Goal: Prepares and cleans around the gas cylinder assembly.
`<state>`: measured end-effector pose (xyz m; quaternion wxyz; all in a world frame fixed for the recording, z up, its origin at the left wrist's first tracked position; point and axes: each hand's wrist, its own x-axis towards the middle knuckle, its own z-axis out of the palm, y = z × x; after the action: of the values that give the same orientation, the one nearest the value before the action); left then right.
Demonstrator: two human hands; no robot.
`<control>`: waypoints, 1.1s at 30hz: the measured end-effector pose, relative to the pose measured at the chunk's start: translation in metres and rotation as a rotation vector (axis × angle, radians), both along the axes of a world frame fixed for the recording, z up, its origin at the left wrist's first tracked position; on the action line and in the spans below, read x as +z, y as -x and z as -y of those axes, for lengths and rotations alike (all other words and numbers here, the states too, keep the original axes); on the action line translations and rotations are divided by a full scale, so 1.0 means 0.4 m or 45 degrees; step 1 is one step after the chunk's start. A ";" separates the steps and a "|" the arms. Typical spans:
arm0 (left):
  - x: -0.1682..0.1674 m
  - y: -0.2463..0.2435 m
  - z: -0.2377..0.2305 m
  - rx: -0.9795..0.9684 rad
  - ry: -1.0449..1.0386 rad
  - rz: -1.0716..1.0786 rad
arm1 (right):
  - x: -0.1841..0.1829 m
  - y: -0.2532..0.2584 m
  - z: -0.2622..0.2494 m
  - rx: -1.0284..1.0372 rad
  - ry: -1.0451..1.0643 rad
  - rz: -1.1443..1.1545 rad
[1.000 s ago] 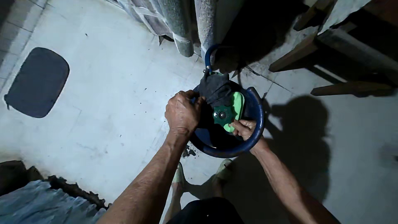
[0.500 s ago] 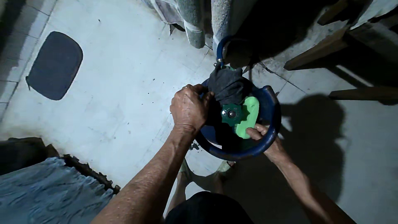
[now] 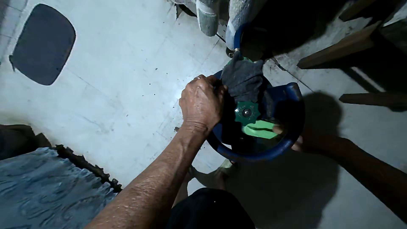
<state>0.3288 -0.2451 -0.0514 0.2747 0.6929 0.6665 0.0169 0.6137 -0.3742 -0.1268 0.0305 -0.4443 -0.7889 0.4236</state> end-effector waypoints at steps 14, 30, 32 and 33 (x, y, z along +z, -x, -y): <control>-0.005 0.004 -0.001 0.020 -0.011 0.021 | -0.049 0.031 0.124 -0.194 0.037 0.040; -0.001 -0.002 0.002 0.023 -0.017 -0.007 | -0.001 0.229 0.114 -1.657 0.459 -0.500; -0.004 0.000 0.003 0.020 -0.025 -0.011 | -0.001 0.223 0.125 -1.708 0.482 -0.506; -0.004 0.000 0.001 0.017 -0.027 -0.015 | 0.003 0.223 0.113 -1.713 0.497 -0.480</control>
<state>0.3289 -0.2456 -0.0532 0.2634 0.6914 0.6724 0.0219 0.5246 -0.4195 -0.1256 0.3402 -0.7501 -0.2362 0.5156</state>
